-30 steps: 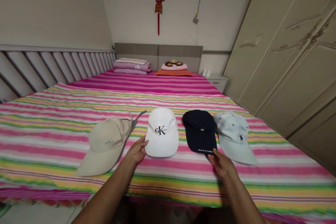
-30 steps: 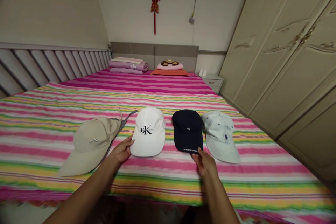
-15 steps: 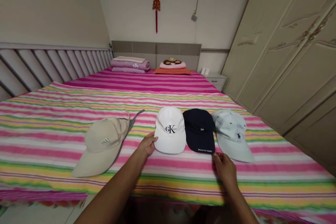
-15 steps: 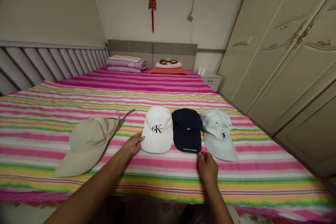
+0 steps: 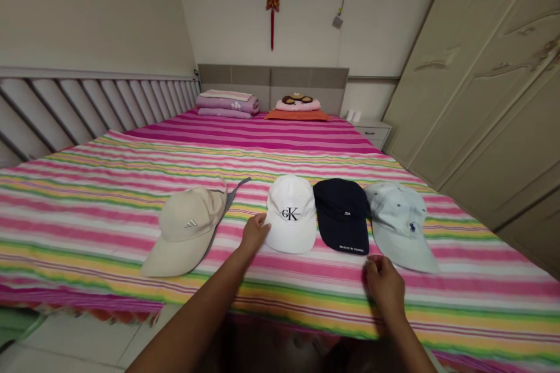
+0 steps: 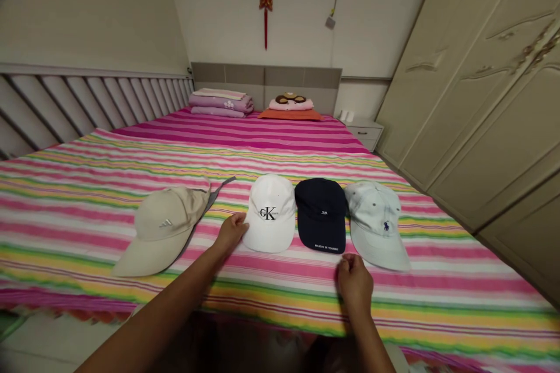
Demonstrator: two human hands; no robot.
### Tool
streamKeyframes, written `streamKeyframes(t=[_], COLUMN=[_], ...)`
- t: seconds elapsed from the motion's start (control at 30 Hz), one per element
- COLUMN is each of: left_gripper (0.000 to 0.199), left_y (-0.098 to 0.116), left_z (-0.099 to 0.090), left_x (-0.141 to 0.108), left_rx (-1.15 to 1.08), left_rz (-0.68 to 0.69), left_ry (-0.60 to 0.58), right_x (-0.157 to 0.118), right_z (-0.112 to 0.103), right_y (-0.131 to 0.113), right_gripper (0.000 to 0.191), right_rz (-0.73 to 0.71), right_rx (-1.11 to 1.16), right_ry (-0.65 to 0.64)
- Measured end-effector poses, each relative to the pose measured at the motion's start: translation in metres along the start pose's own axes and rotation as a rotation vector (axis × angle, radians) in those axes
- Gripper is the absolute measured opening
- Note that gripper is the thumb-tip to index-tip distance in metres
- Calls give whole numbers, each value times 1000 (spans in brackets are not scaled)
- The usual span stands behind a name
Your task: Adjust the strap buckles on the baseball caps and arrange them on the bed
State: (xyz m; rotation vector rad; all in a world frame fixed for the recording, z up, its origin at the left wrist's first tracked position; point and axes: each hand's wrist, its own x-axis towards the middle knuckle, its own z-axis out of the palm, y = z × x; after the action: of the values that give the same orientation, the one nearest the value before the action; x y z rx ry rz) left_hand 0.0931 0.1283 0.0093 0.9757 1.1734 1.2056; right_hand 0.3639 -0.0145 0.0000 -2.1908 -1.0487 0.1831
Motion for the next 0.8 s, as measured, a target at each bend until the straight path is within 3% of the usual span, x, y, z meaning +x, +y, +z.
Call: streamKeyframes(t=[0.13, 0.2, 0.3, 0.43, 0.57, 0.7, 0.8], left_gripper=[27, 29, 32, 33, 24, 13, 13], left_y=[0, -1, -4, -5, -3, 4, 12], left_z=[-27, -47, -81, -122, -152, -171, -179], left_x=[-36, -57, -85, -109, -120, -118, -112], left_rx=[107, 147, 125, -89, -286, -416, -438], left_rz=[76, 72, -16, -192, -273, -189, -167], left_ry=[25, 48, 85, 153, 337, 601, 653], right_x=[-15, -28, -52, -89, -113, -120, -122], right_z=[-3, -2, 7, 29, 52, 68, 75], right_y=[-8, -16, -33, -60, -88, -109, -117], right_gripper=[19, 19, 22, 26, 27, 23, 22], right_rz=[-29, -67, -186, -458, -668, -766, -791], right_rx=[-37, -74, -121, -4, 40, 9, -12], right_ry=[-12, -84, -242, -479, -672, -725, -743])
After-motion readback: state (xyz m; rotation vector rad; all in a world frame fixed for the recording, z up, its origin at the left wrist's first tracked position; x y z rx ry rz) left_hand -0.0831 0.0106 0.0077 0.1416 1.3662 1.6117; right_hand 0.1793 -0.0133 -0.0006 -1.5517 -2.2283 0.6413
